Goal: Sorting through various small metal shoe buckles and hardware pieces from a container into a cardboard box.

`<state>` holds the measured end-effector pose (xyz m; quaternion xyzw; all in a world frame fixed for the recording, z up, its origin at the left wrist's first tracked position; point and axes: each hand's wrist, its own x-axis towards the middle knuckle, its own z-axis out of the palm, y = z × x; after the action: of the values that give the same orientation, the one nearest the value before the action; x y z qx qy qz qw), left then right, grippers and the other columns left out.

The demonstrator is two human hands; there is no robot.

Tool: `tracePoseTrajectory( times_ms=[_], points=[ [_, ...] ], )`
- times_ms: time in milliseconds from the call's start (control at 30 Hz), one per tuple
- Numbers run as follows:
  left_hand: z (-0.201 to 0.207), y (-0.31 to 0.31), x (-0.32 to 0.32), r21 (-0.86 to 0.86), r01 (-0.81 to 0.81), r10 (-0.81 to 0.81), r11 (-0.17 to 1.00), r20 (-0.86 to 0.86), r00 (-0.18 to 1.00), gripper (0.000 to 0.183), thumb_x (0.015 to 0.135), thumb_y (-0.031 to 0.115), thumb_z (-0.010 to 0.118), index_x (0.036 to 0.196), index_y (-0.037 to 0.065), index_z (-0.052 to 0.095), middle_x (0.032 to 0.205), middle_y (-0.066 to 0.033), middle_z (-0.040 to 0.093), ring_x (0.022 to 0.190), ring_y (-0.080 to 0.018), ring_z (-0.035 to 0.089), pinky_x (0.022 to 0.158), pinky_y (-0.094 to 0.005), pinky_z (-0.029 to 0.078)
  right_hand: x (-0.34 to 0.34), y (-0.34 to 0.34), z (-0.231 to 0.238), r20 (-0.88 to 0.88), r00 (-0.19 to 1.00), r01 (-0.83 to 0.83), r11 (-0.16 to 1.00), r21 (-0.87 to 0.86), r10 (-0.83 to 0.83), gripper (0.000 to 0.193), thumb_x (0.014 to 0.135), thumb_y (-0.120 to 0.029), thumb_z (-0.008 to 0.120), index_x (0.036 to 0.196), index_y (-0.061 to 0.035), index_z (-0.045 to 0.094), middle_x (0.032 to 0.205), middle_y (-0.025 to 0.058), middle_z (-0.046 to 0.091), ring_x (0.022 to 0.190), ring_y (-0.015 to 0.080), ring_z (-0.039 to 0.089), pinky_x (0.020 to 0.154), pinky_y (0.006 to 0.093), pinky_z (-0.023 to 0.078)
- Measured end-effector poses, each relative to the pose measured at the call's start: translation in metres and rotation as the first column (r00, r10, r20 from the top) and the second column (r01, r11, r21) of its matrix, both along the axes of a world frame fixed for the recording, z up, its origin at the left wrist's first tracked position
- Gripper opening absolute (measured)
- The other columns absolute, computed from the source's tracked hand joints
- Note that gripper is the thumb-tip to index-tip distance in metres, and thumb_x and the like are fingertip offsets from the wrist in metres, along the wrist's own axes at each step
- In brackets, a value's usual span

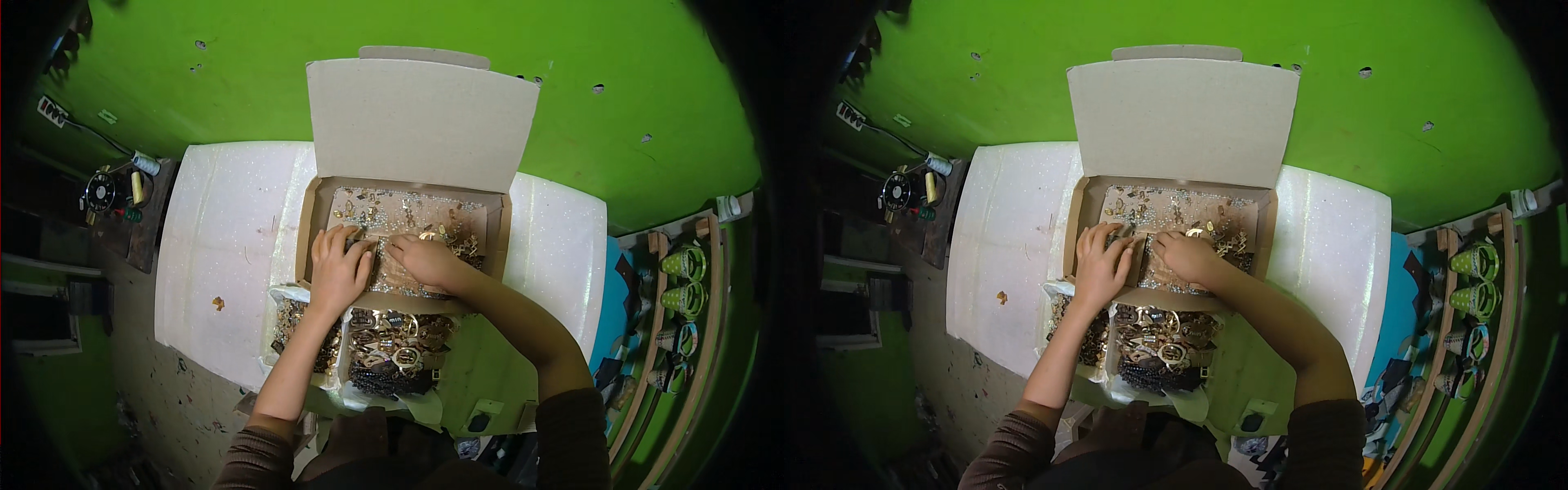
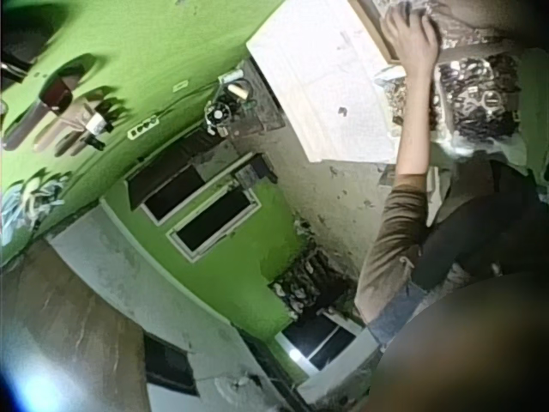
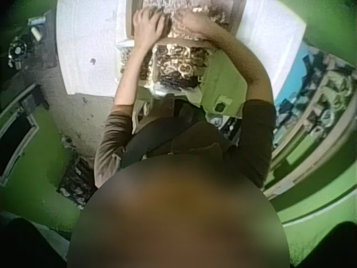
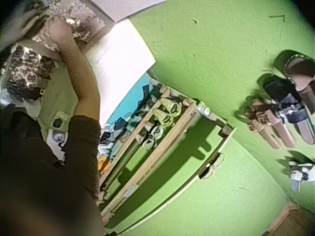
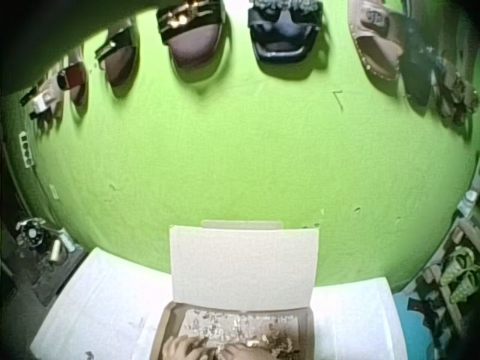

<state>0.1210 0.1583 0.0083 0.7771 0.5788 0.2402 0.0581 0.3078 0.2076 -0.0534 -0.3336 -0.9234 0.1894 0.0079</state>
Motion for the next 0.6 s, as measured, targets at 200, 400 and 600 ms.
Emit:
tracePoseTrajectory(
  times_ms=[200,400,600],
  points=[
    [-0.001,-0.001,-0.002,-0.009,-0.023,0.023,1.000,0.020,1.000,0.017,0.079,0.015,0.054,0.092,0.007,0.062,0.110,-0.0102,0.051,0.111,-0.0305,0.042,0.099,-0.0485,0.025,-0.011,-0.008,-0.004,-0.128,0.990,-0.029,0.976,0.217,0.058,0.030,0.080,-0.012,0.047,0.107,-0.0014,0.052,0.130,0.0167,0.038,0.114,0.0255,0.044,0.083,0.0376,0.047],
    [-0.001,-0.002,-0.002,0.001,-0.021,0.021,1.000,0.041,0.999,0.017,0.078,0.015,0.055,0.091,0.006,0.062,0.108,-0.0105,0.051,0.110,-0.0296,0.043,0.100,-0.0489,0.024,-0.012,-0.004,0.018,0.144,0.941,-0.265,0.931,-0.252,0.306,0.038,0.077,-0.011,0.050,0.114,-0.0038,0.051,0.126,0.0143,0.041,0.111,0.0278,0.046,0.083,0.0358,0.046],
    [-0.004,-0.001,-0.002,-0.019,-0.018,0.018,1.000,0.039,0.999,0.017,0.079,0.015,0.055,0.092,0.007,0.062,0.108,-0.0101,0.053,0.111,-0.0295,0.043,0.100,-0.0479,0.024,-0.005,-0.012,-0.004,-0.193,0.950,-0.238,0.969,0.063,0.245,0.030,0.073,-0.013,0.053,0.103,-0.0057,0.057,0.117,0.0117,0.047,0.110,0.0268,0.045,0.084,0.0339,0.045]
  ],
)
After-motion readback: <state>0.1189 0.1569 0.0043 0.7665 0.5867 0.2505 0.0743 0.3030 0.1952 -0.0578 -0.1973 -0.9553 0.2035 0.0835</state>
